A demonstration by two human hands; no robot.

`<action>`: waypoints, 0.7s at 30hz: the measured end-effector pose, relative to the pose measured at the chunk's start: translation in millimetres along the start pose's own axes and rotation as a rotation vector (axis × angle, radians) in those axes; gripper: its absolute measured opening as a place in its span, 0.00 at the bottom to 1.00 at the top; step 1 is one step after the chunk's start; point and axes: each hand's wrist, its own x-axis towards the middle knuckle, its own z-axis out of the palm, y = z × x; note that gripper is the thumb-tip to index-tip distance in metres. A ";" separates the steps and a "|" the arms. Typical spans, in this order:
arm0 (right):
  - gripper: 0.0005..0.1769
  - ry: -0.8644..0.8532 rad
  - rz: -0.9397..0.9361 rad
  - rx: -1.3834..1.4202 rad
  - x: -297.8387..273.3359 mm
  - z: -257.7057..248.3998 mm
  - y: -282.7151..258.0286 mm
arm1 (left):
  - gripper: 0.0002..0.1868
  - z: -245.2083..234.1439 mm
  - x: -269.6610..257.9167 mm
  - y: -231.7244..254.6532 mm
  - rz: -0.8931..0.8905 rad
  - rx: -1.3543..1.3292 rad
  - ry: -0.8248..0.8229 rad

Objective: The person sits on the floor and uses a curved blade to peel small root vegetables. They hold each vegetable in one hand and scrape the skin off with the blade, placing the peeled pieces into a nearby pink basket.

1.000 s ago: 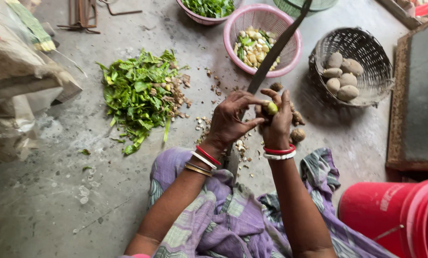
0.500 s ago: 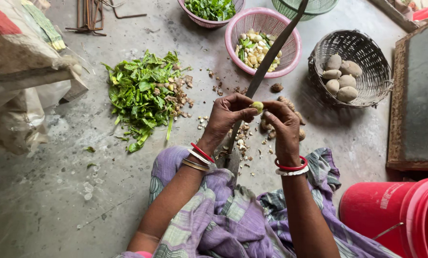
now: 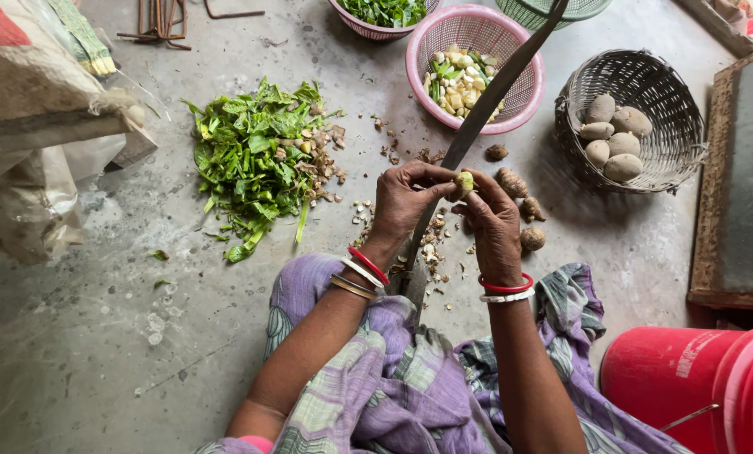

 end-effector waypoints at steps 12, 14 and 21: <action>0.24 -0.048 -0.029 -0.206 15.9 -9.6 -1.6 | 0.10 -3.8 12.8 -22.3 -0.146 -0.077 0.015; 0.23 -0.049 -0.024 -0.253 18.8 -11.6 -2.3 | 0.12 -3.9 15.5 -23.8 -0.147 -0.071 0.024; 0.20 -0.085 -0.059 -0.177 25.5 -13.5 -2.6 | 0.10 -4.0 20.6 -25.4 -0.170 0.042 0.050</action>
